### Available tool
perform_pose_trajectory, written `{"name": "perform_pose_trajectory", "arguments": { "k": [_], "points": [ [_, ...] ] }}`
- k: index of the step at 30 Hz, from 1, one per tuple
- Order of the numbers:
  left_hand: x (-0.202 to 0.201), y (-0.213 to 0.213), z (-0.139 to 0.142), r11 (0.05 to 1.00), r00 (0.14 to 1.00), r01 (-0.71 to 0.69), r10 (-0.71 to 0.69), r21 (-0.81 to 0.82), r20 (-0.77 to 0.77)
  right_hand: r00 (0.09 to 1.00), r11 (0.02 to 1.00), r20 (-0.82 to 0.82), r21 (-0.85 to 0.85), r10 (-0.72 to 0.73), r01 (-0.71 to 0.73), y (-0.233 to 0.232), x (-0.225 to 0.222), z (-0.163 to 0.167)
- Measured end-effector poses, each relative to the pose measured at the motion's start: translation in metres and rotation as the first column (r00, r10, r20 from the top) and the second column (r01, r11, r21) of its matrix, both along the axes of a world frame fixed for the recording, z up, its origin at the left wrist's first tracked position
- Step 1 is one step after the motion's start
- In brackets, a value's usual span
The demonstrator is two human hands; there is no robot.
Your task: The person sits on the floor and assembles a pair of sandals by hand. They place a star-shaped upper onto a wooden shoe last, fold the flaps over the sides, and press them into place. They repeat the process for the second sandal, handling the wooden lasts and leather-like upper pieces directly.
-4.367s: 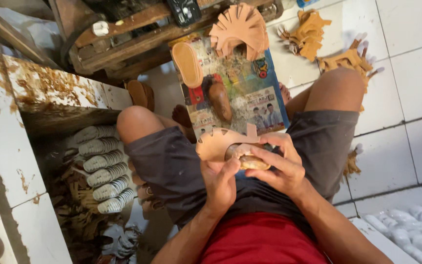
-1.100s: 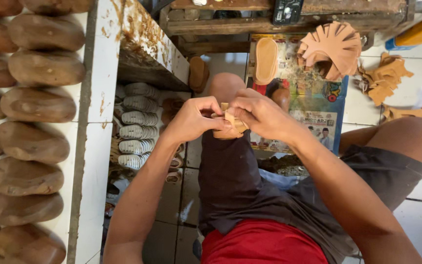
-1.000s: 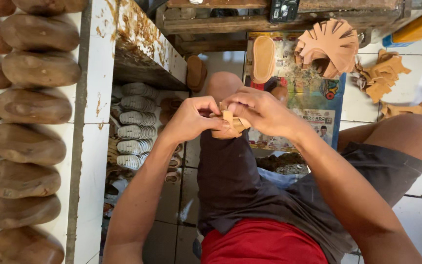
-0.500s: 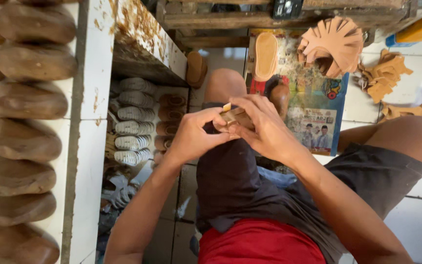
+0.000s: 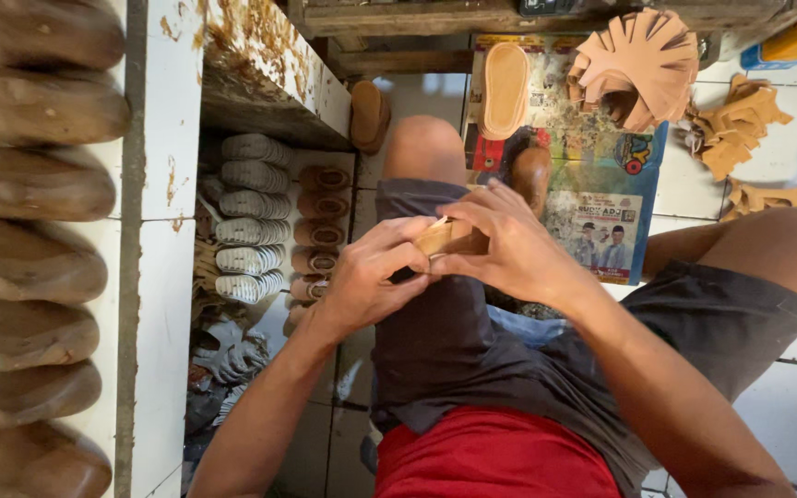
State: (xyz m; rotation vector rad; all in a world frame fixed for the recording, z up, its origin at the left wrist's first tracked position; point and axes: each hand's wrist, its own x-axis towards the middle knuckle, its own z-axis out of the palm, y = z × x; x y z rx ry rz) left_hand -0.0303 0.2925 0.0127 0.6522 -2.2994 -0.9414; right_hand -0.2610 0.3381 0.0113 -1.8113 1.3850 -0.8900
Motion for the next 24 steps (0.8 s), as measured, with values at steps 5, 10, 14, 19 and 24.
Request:
{"name": "perform_pose_trajectory", "arguments": {
  "k": [5, 10, 14, 19, 24],
  "points": [
    [-0.001, -0.001, -0.006, 0.999, 0.999, 0.038, -0.037, 0.018, -0.028, 0.976, 0.995, 0.193, -0.009, 0.104, -0.104, -0.011, -0.013, -0.006],
    [-0.001, -0.002, -0.007, 0.997, 0.998, 0.056, -0.055, 0.062, -0.014, 0.978, 0.985, 0.170, -0.142, 0.123, -0.100, -0.016, -0.014, -0.022],
    [-0.003, 0.000, -0.009, 0.998, 1.000, 0.016, -0.015, 0.058, -0.012, 0.982, 0.979, 0.155, -0.188, 0.112, -0.083, -0.015, -0.006, -0.031],
    [0.002, 0.007, -0.020, 0.974, 0.994, -0.049, 0.070, 0.223, -0.085, 0.954, 0.990, 0.267, 0.002, 0.139, -0.144, -0.020, -0.014, -0.021],
    [-0.010, 0.030, -0.043, 0.486, 0.805, 0.191, 0.419, 0.853, -0.419, 0.759, 0.930, 0.648, 0.238, 0.062, -0.280, -0.015, -0.053, -0.016]
  ]
}}
